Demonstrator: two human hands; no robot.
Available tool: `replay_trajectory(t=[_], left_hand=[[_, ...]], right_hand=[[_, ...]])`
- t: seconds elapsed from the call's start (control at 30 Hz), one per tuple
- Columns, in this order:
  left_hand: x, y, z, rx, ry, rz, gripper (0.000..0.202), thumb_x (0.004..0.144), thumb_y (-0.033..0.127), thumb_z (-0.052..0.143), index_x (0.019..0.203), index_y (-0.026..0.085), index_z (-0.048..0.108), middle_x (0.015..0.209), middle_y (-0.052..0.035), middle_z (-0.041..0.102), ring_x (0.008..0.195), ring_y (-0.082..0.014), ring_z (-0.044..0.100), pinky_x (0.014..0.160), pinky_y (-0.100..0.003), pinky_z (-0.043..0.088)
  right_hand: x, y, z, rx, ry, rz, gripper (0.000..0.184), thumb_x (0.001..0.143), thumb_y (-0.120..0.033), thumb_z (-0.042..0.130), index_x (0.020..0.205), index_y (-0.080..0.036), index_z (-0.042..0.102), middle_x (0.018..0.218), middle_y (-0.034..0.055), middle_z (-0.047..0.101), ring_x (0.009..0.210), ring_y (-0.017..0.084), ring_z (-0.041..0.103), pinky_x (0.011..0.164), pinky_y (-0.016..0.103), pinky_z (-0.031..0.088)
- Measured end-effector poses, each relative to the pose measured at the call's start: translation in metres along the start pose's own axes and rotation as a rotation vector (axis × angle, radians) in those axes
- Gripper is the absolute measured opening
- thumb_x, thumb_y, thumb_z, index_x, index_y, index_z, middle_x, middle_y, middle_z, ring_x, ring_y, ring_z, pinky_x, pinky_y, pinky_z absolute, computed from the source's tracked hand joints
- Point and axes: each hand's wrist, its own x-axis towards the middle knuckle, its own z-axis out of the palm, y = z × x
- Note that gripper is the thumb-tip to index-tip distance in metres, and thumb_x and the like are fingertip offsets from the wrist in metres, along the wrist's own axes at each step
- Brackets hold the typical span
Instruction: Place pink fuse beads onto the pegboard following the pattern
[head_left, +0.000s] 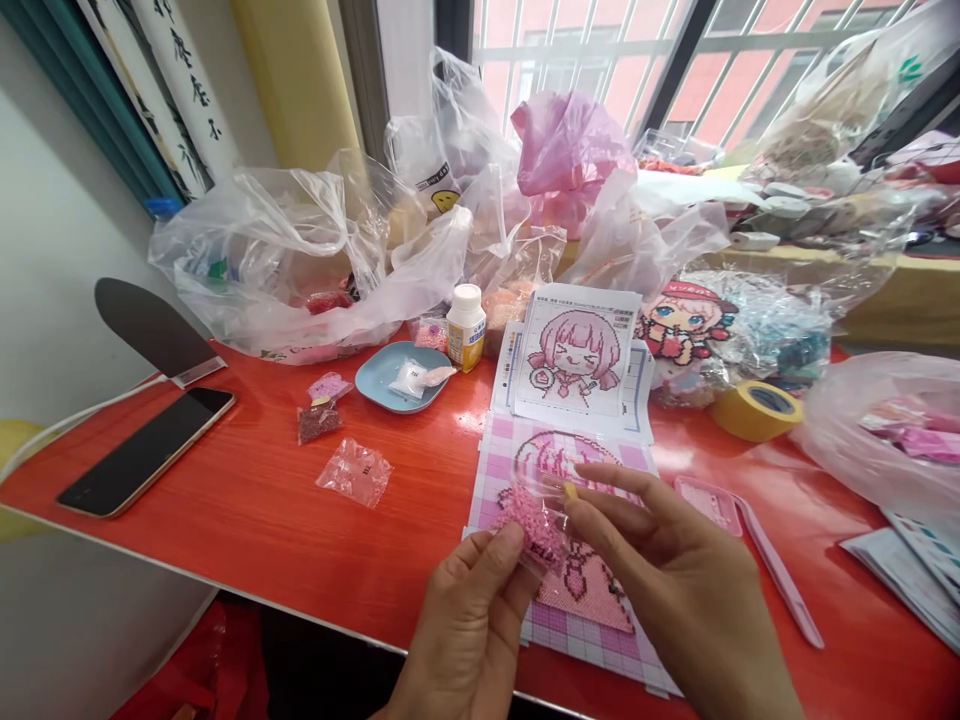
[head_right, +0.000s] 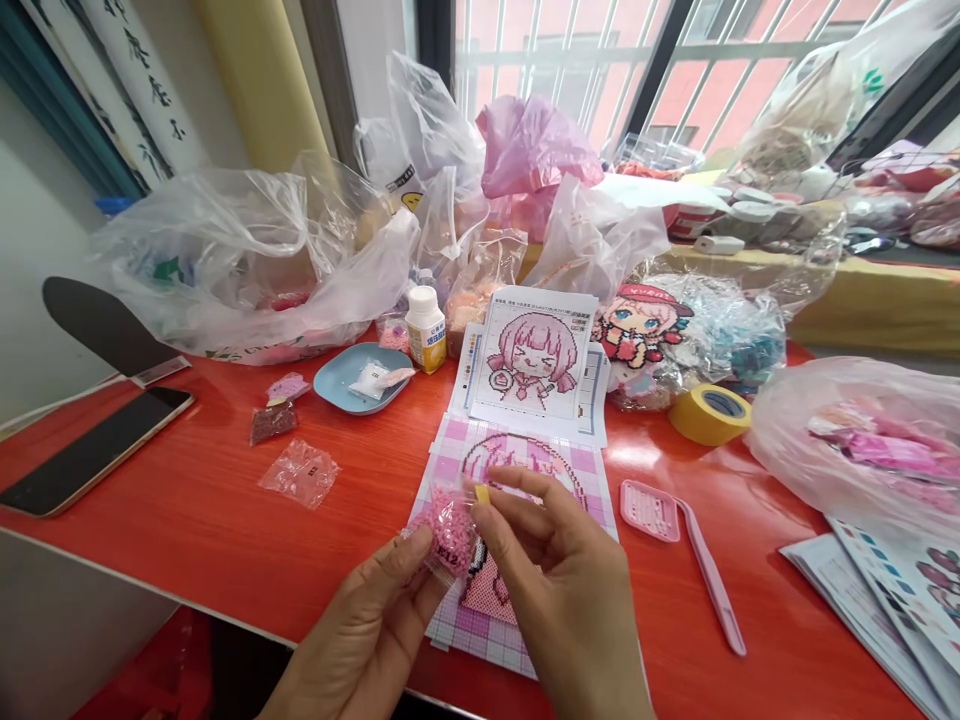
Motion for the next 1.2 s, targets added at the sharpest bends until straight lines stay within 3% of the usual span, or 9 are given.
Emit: replay_trajectory(t=[0.17,0.3,0.37,0.47,0.63,0.77,0.93,1.1,1.2], left_hand=[[0.010,0.003,0.001,0.000,-0.005,0.044,0.010,0.065,0.012,0.082,0.067,0.011,0.073,0.071,-0.0029,0.073,0.069,-0.0106,0.067,0.076,-0.022,0.057],[0.015,0.013,0.007,-0.027,0.000,0.080,0.007,0.073,0.013,0.076,0.071,0.007,0.072,0.083,-0.0112,0.076,0.088,-0.0201,0.071,0.089,-0.030,0.056],[0.019,0.021,0.011,-0.038,0.081,0.052,0.017,0.083,0.014,0.065,0.070,0.005,0.072,0.083,-0.0158,0.076,0.088,-0.0242,0.073,0.089,-0.034,0.057],[0.025,0.032,0.015,-0.067,0.175,-0.009,0.032,0.092,0.012,0.050,0.068,0.003,0.070,0.079,-0.0192,0.075,0.082,-0.0266,0.074,0.084,-0.038,0.059],[0.036,0.048,0.013,-0.028,0.143,-0.009,0.029,0.092,0.009,0.048,0.075,0.002,0.070,0.088,-0.0224,0.075,0.084,-0.0265,0.075,0.081,-0.034,0.061],[0.042,0.058,0.010,0.025,0.063,0.009,0.024,0.091,0.006,0.049,0.080,0.002,0.070,0.091,-0.0196,0.076,0.086,-0.0228,0.074,0.082,-0.030,0.060],[0.050,0.067,0.012,0.124,0.001,0.017,0.022,0.090,0.002,0.050,0.081,0.004,0.070,0.089,-0.0151,0.076,0.085,-0.0181,0.074,0.081,-0.024,0.059],[0.059,0.065,0.020,0.179,-0.033,-0.024,0.022,0.092,0.007,0.049,0.081,0.004,0.068,0.082,-0.0139,0.076,0.080,-0.0182,0.075,0.078,-0.025,0.060],[0.064,0.059,0.027,0.208,-0.064,-0.066,0.025,0.094,0.011,0.047,0.079,0.005,0.067,0.079,-0.0145,0.076,0.072,-0.0171,0.075,0.071,-0.024,0.061]], right_hand=[[0.035,-0.003,-0.005,0.035,-0.251,0.171,0.045,0.064,-0.047,0.076,0.101,-0.021,0.068,0.074,0.0052,0.074,0.070,0.024,0.072,0.055,0.032,0.060],[0.077,-0.016,0.008,-0.047,-0.223,0.007,0.027,0.064,-0.043,0.077,0.080,-0.022,0.071,0.073,0.0051,0.074,0.063,0.023,0.071,0.051,0.032,0.058],[0.101,-0.022,0.024,-0.117,-0.182,-0.202,0.018,0.071,-0.037,0.073,0.078,-0.021,0.070,0.070,0.0038,0.073,0.063,0.020,0.070,0.054,0.031,0.057],[0.134,-0.023,0.061,-0.153,-0.210,-0.304,0.008,0.077,-0.026,0.068,0.081,-0.019,0.067,0.078,0.0020,0.073,0.073,0.016,0.069,0.069,0.031,0.057],[0.173,-0.007,0.124,-0.276,-0.318,-0.398,0.012,0.087,-0.026,0.061,0.092,-0.015,0.062,0.091,0.0016,0.067,0.081,0.012,0.064,0.076,0.033,0.054],[0.184,0.005,0.141,-0.380,-0.333,-0.448,0.023,0.091,-0.034,0.057,0.104,-0.016,0.060,0.104,0.0044,0.063,0.090,0.015,0.061,0.080,0.037,0.052],[0.167,-0.003,0.096,-0.381,-0.316,-0.541,0.012,0.088,-0.023,0.054,0.096,-0.019,0.063,0.095,0.0057,0.068,0.084,0.017,0.065,0.078,0.034,0.053],[0.136,0.007,0.001,-0.393,-0.232,-0.567,0.013,0.089,-0.032,0.055,0.087,-0.022,0.064,0.076,0.0007,0.069,0.061,0.013,0.066,0.057,0.026,0.055],[0.123,0.032,-0.060,-0.654,-0.202,-0.602,0.021,0.088,-0.041,0.055,0.090,-0.025,0.067,0.074,0.0007,0.070,0.060,0.015,0.066,0.054,0.027,0.054]])
